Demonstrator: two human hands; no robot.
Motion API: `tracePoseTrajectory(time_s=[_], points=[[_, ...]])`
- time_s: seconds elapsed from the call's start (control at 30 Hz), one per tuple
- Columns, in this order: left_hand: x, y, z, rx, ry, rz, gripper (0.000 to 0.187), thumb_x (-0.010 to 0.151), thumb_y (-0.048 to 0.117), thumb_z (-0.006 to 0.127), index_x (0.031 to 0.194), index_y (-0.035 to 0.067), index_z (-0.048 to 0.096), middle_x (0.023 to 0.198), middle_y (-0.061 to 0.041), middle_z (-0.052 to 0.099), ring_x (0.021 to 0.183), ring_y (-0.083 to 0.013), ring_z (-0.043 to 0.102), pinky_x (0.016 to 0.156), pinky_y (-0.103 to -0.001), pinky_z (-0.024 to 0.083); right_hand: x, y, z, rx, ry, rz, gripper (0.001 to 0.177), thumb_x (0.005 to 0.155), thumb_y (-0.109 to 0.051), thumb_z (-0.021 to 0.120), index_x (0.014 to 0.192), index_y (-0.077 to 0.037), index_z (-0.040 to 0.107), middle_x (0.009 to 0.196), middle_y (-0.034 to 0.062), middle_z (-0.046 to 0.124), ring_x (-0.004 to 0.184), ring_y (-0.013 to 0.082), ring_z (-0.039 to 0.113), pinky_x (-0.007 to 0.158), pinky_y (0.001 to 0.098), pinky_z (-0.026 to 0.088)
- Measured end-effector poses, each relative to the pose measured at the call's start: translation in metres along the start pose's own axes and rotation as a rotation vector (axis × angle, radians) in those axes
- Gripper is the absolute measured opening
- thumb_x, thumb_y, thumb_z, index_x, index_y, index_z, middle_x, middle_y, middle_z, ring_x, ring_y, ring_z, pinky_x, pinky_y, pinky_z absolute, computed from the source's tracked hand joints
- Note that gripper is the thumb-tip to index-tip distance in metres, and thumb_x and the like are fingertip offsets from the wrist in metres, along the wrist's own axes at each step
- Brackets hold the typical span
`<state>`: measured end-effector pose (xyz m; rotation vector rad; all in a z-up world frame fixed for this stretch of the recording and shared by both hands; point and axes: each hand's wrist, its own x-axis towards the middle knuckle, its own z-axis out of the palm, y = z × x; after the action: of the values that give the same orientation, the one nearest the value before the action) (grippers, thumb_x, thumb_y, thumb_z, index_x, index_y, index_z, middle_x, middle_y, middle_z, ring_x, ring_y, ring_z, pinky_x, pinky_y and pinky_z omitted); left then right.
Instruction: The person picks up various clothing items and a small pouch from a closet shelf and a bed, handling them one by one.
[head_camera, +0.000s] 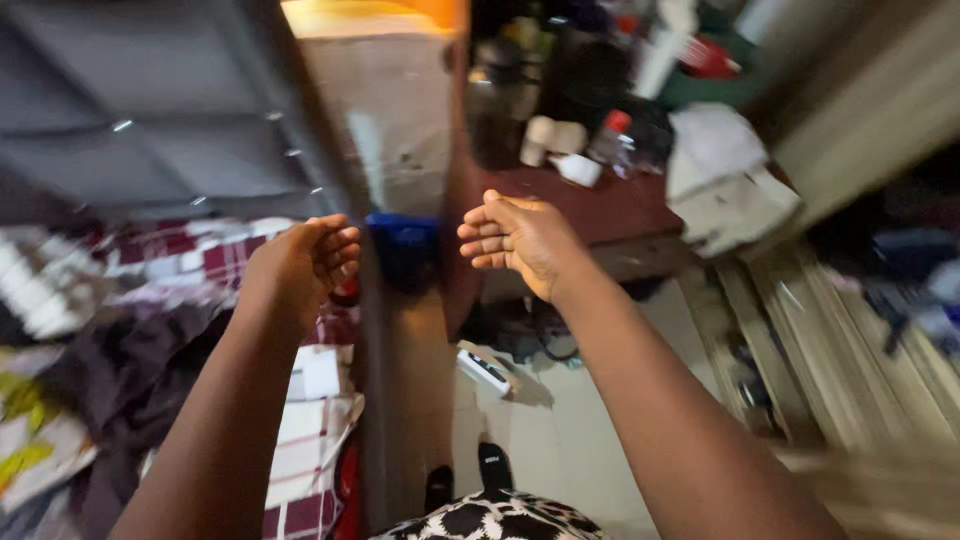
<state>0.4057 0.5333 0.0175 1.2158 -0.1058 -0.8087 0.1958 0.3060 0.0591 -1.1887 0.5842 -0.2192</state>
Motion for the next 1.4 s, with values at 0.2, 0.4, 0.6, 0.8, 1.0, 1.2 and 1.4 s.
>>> tracePoseTrajectory(time_s=[0.2, 0.4, 0.6, 0.8, 1.0, 1.2, 1.4], points=[[-0.040, 0.011, -0.051, -0.074, 0.206, 0.093, 0.023, 0.100, 0.015, 0.057, 0.116, 0.002, 0.066, 0.092, -0.007, 0.069, 0.076, -0.0166, 0.065, 0.074, -0.031, 0.056, 0.033, -0.002, 0.042, -0.044, -0.264, 0.026, 0.042, 0.102, -0.038, 0.056, 0.109, 0.001, 0.068, 0.102, 0.0156, 0.075, 0.088, 0.0259, 0.074, 0.078, 0.0392, 0.061], [-0.083, 0.005, -0.077, -0.167, 0.396, 0.274, 0.022, 0.095, 0.005, 0.059, 0.116, 0.001, 0.067, 0.094, -0.007, 0.071, 0.077, -0.0162, 0.067, 0.076, -0.031, 0.058, 0.060, -0.001, 0.063, -0.116, -0.375, 0.111, 0.039, 0.101, -0.036, 0.057, 0.108, 0.000, 0.068, 0.102, 0.0154, 0.075, 0.088, 0.0267, 0.073, 0.077, 0.0400, 0.060], [-0.136, -0.007, -0.126, -0.126, 0.656, 0.346, 0.023, 0.092, 0.004, 0.067, 0.115, 0.006, 0.069, 0.096, -0.003, 0.069, 0.080, -0.0151, 0.067, 0.074, -0.031, 0.057, 0.080, 0.014, 0.103, -0.111, -0.454, 0.114, 0.030, 0.102, -0.031, 0.057, 0.102, -0.003, 0.068, 0.101, 0.0145, 0.075, 0.086, 0.0248, 0.073, 0.077, 0.0379, 0.060], [-0.165, -0.007, -0.180, -0.210, 0.799, 0.344, 0.024, 0.092, 0.006, 0.067, 0.116, 0.007, 0.067, 0.096, -0.001, 0.069, 0.081, -0.0127, 0.066, 0.075, -0.030, 0.058, 0.103, 0.024, 0.166, -0.128, -0.523, 0.066, 0.026, 0.102, -0.027, 0.057, 0.100, -0.004, 0.067, 0.096, 0.0126, 0.074, 0.083, 0.0218, 0.072, 0.075, 0.0369, 0.059], [-0.150, -0.040, -0.256, -0.263, 0.755, 0.415, 0.022, 0.095, 0.006, 0.064, 0.117, 0.002, 0.068, 0.092, -0.004, 0.069, 0.074, -0.0145, 0.064, 0.070, -0.030, 0.056, 0.128, 0.041, 0.226, -0.100, -0.607, 0.086, 0.025, 0.103, -0.025, 0.057, 0.100, -0.003, 0.067, 0.094, 0.0124, 0.073, 0.081, 0.0218, 0.072, 0.074, 0.0365, 0.058], [-0.135, -0.062, -0.314, -0.280, 0.953, 0.290, 0.023, 0.094, 0.011, 0.058, 0.114, 0.003, 0.068, 0.095, -0.008, 0.073, 0.075, -0.0151, 0.068, 0.069, -0.029, 0.058, 0.153, 0.048, 0.277, -0.184, -0.584, 0.099, 0.024, 0.104, -0.023, 0.055, 0.103, -0.002, 0.066, 0.097, 0.0122, 0.074, 0.083, 0.0205, 0.071, 0.074, 0.0345, 0.057], [-0.100, -0.107, -0.347, -0.029, 1.051, 0.135, 0.028, 0.089, 0.008, 0.058, 0.112, 0.001, 0.072, 0.094, -0.011, 0.076, 0.076, -0.0192, 0.069, 0.064, -0.032, 0.052, 0.157, 0.064, 0.310, -0.189, -0.574, 0.124, 0.025, 0.105, -0.022, 0.056, 0.106, 0.000, 0.066, 0.100, 0.0137, 0.072, 0.086, 0.0208, 0.070, 0.077, 0.0345, 0.057]])
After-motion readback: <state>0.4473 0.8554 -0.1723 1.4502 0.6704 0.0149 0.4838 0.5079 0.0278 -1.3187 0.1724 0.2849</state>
